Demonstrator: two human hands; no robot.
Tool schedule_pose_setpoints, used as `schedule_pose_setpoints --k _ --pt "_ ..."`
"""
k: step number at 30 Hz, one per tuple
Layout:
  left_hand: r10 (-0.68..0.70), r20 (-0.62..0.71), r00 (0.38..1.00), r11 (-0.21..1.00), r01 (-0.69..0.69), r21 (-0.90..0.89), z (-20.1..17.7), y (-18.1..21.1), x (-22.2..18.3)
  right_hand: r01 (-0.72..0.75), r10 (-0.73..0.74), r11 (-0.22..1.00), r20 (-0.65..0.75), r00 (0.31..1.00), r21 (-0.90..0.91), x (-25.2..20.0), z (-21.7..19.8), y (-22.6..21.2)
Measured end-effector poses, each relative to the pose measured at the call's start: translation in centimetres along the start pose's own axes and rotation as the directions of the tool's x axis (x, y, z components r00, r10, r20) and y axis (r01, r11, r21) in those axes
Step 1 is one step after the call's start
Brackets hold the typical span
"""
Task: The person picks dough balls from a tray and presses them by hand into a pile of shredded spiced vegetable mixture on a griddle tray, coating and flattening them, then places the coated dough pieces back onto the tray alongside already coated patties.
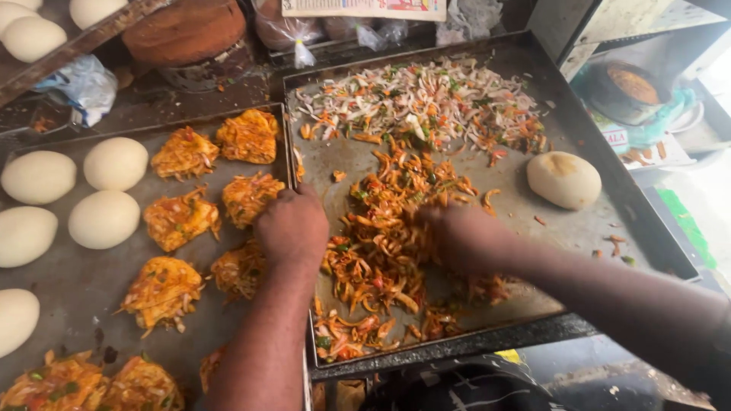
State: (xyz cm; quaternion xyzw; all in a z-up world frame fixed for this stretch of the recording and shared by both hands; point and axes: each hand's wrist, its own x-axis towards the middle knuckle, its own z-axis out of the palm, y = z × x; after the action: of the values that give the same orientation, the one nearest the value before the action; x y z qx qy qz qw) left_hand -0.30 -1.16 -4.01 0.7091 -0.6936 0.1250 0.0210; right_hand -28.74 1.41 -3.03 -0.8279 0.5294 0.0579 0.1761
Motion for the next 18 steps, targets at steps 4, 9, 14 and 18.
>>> schedule_pose_setpoints --k 4,9,14,18 --pt "0.016 -0.092 0.996 0.999 -0.020 -0.049 0.6 -0.6 -0.3 -0.219 0.246 0.891 -0.019 0.969 0.397 0.7 -5.2 -0.5" --pt "0.039 -0.092 0.995 0.999 -0.042 -0.035 1.3 -0.2 -0.4 -0.251 0.298 0.849 -0.027 0.954 0.466 1.1 -7.8 -1.1" --pt "0.054 -0.108 0.993 0.998 -0.049 0.046 1.4 -0.3 -0.3 0.185 -0.170 0.922 -0.074 0.983 0.340 6.0 -4.7 -1.0" --pt "0.050 -0.135 0.990 0.999 -0.048 0.019 1.1 -0.1 -0.1 0.337 -0.223 0.889 0.348 0.910 -0.309 4.0 -2.3 -6.5"
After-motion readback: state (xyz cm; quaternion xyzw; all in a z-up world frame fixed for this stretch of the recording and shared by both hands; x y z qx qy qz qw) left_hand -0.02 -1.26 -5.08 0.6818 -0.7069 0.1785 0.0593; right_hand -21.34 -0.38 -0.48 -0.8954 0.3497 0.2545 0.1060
